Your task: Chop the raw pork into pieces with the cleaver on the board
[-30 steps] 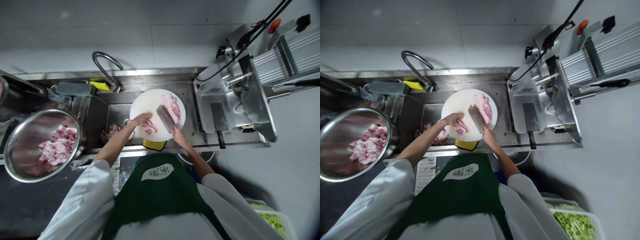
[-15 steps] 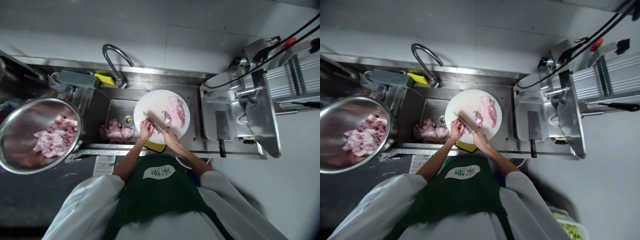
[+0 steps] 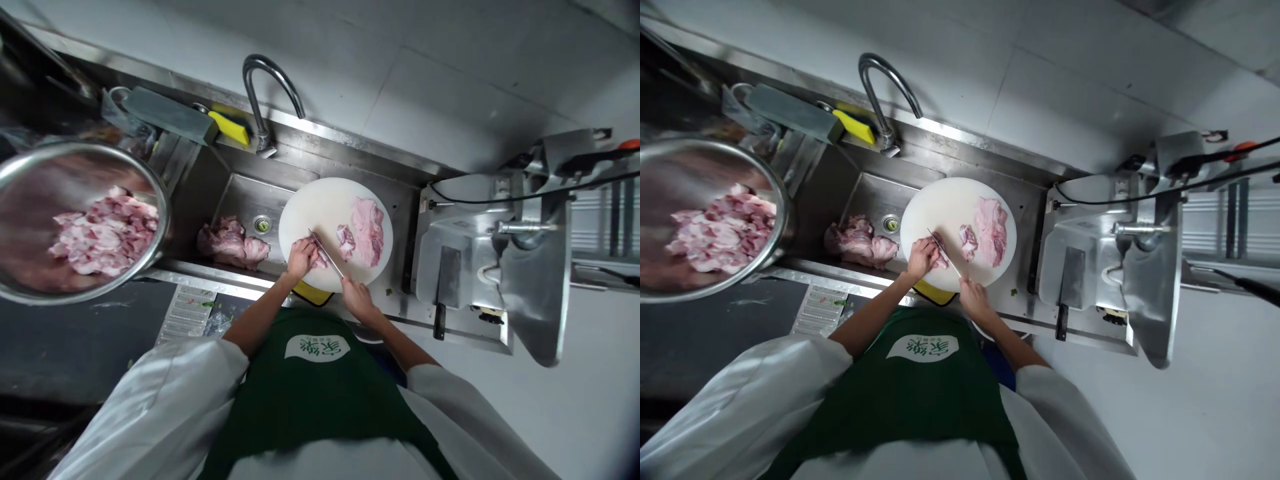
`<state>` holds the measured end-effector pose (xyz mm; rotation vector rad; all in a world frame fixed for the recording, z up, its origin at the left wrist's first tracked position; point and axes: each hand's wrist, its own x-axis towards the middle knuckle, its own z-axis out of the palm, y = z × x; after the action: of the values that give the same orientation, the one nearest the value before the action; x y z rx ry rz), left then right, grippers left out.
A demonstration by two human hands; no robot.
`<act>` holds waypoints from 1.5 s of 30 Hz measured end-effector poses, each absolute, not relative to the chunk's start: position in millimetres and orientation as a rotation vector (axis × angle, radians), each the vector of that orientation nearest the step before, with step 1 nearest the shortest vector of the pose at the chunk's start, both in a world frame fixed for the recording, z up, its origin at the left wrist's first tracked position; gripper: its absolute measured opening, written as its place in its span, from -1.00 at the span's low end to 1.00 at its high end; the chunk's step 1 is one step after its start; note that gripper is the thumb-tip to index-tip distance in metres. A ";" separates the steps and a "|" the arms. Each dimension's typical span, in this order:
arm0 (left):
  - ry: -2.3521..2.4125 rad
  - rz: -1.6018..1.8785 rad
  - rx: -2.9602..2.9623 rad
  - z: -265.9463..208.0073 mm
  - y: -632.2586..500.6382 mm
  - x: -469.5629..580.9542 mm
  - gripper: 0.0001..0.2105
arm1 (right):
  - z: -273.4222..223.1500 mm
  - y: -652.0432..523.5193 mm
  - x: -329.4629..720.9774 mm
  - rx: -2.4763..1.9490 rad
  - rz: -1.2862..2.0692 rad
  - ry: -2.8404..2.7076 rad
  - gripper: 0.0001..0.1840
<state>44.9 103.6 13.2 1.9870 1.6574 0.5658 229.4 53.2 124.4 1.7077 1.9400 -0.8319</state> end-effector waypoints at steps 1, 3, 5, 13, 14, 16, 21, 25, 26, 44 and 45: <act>1.637 0.556 1.990 13.4 103.5 44.9 -0.76 | 124.4 57.9 226.6 1.699 -0.827 1.949 -0.58; 1.593 0.530 1.999 13.5 102.5 44.2 -0.74 | 121.7 77.8 210.9 1.702 -0.814 2.030 -0.56; 1.571 0.524 1.991 12.4 100.8 43.0 -0.74 | 116.5 99.4 194.4 1.702 -0.813 2.082 -0.58; 1.637 0.751 1.998 -1.4 98.0 40.3 -0.83 | 122.6 38.8 267.3 1.748 -0.851 1.849 -0.64; 1.637 0.789 2.001 -1.9 96.3 38.5 -0.85 | 125.5 31.7 278.6 1.741 -0.855 1.835 -0.65; 1.671 0.881 1.985 -1.9 90.7 32.6 -0.87 | 130.9 29.1 290.6 1.726 -0.833 1.851 -0.66; 1.791 1.110 1.911 -4.0 77.5 21.8 -0.89 | 138.2 52.6 271.7 1.707 -0.683 1.939 -0.62; 1.645 1.056 1.971 -10.7 83.5 30.6 -0.86 | 137.0 65.4 257.2 1.563 -0.755 2.024 -0.64; 1.628 1.045 1.984 -12.4 85.7 33.2 -0.85 | 136.3 68.3 256.6 1.542 -0.778 2.030 -0.65; 1.613 1.013 2.058 -22.7 86.9 30.5 -0.84 | 115.0 114.2 227.8 1.512 -0.925 2.190 -0.71; 1.613 1.008 2.057 -23.1 86.5 29.8 -0.84 | 110.6 119.7 219.1 1.527 -0.905 2.216 -0.69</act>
<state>29.8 86.5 -23.1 2.0572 1.6126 1.0083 219.1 119.7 110.6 1.5266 2.2155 -0.9055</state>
